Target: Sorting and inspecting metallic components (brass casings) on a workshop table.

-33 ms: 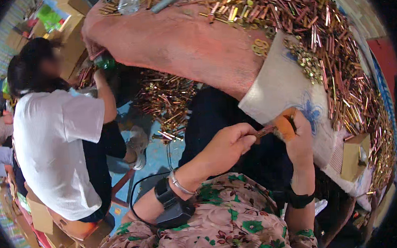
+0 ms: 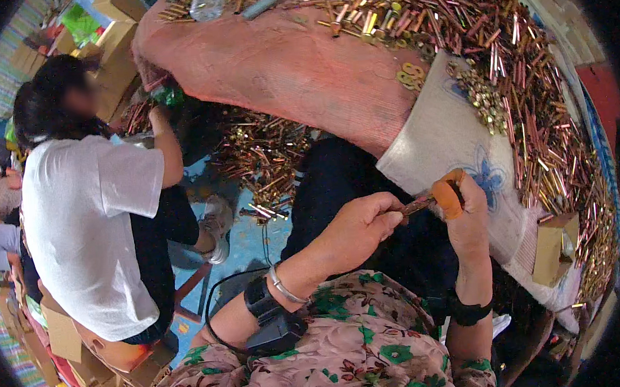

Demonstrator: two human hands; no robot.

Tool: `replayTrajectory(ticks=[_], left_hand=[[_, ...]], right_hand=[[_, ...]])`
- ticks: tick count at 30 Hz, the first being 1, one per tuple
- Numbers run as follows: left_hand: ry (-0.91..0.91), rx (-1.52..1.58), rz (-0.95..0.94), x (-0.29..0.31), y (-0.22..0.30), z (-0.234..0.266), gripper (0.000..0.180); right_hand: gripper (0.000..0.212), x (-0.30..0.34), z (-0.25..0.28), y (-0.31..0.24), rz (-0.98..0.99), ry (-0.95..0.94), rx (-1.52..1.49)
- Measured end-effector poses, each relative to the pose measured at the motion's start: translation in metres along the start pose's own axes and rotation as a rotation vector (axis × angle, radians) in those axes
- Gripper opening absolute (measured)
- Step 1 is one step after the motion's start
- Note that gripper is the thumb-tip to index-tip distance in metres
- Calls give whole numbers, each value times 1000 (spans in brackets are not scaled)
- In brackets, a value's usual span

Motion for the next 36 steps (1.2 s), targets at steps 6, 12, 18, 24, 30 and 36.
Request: replayTrajectory(ticks=[6, 12, 18, 24, 30, 36], left_hand=[[23, 9, -36, 3, 1, 11, 11], [59, -88, -98, 1, 0, 16, 11], [61, -69, -82, 5, 3, 20, 12], [58, -32, -58, 4, 3, 19, 13], [83, -51, -106, 3, 11, 22, 13], [381, -380, -219, -1, 5, 62, 11]], right_hand=[[9, -3, -7, -7, 85, -23, 72], [9, -6, -17, -13, -26, -48, -244], [13, -11, -21, -13, 0, -55, -210], [12, -17, -20, -12, 36, -83, 41], [13, -24, -23, -16, -78, -120, -12], [11, -49, -7, -18, 89, 107, 77]])
Point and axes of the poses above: each hand's wrist, its own x-axis away from the middle knuckle, its own z-axis out of the back of the hand, y = z × x, the point moved 3 cm from there along -x, towards the middle knuckle
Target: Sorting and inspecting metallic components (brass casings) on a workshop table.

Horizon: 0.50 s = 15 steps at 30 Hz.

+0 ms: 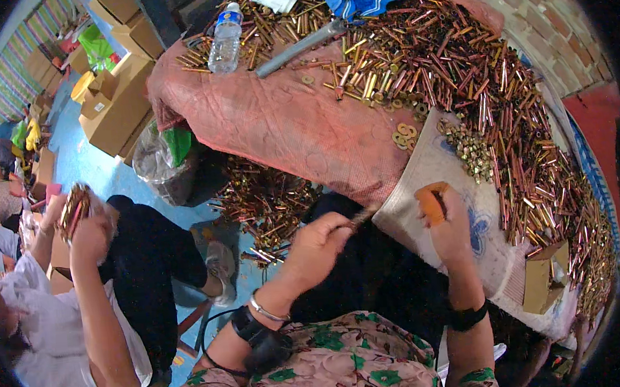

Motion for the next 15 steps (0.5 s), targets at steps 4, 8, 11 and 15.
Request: replayTrajectory(ticks=[4, 8, 11, 15], left_hand=[[197, -583, 95, -12, -36, 43, 15], [338, -582, -31, -29, -74, 67, 26], [455, -573, -143, -43, -52, 69, 30], [574, -470, -270, -81, 0, 57, 24]], right_hand=[[8, -22, 16, 3, 206, 169, 214], [7, -43, 17, 18, 366, 265, 400], [6, -50, 12, 29, 455, 309, 513], [6, -51, 11, 41, 489, 360, 526]])
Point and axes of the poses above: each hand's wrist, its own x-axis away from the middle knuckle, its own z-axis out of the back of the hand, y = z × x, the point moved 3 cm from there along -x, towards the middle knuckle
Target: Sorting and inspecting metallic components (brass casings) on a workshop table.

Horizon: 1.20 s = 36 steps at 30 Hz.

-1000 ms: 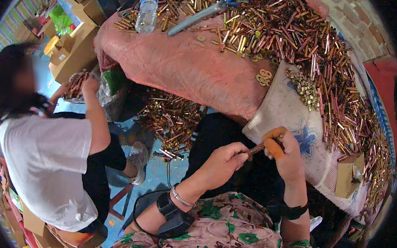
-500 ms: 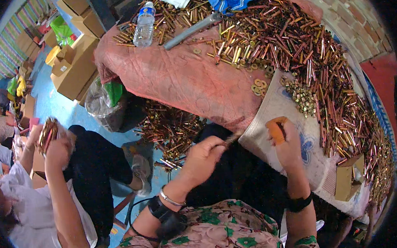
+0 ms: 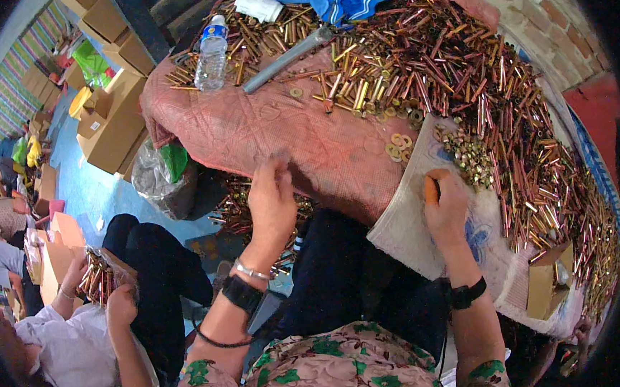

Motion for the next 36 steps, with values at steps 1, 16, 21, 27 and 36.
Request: replayTrajectory(ticks=[1, 16, 21, 27, 36], left_hand=[[37, -28, -27, -13, 9, -1, 23], [-94, -288, 9, -106, 31, -76, 22], [-176, 394, 396, -66, 21, -48, 15], [-357, 1007, 687, 17, 65, -52, 6], [-436, 500, -39, 34, 104, -78, 9]], right_hand=[[7, -1, 0, -2, 14, 10, -3], [9, 3, -5, -2, -26, 35, 14], [9, 2, 5, -12, -151, -5, -194], [20, -3, -12, -46, -611, -280, -883], [24, -13, -5, -42, -789, -189, -988]])
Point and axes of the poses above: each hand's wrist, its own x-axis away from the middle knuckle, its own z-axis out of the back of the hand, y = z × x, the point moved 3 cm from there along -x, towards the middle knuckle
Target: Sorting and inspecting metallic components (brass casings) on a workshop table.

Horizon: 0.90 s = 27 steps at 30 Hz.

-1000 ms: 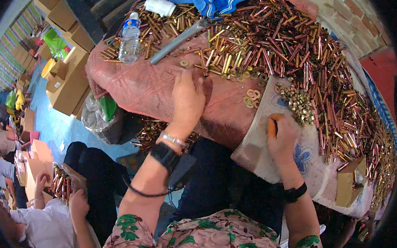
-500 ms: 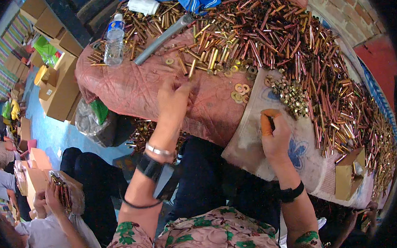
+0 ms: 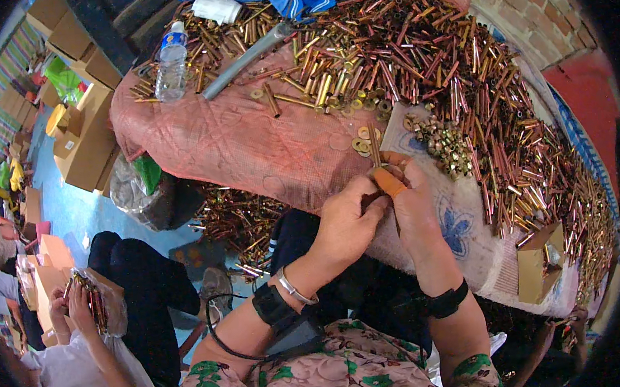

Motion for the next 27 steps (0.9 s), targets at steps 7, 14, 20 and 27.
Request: replayTrajectory(ticks=[7, 14, 20, 27], left_hand=[[176, -492, -102, -67, -24, 14, 19], [81, -713, 41, -101, -32, -6, 20], [118, -469, 77, -98, -45, 7, 16], [141, -253, 124, -84, -40, 9, 8]], right_hand=[[23, -13, 34, 16, -144, 111, 21], [22, -14, 35, 21, -47, 120, 42], [20, -10, 33, 22, 93, 59, 252], [20, -14, 34, 31, 199, 85, 474]])
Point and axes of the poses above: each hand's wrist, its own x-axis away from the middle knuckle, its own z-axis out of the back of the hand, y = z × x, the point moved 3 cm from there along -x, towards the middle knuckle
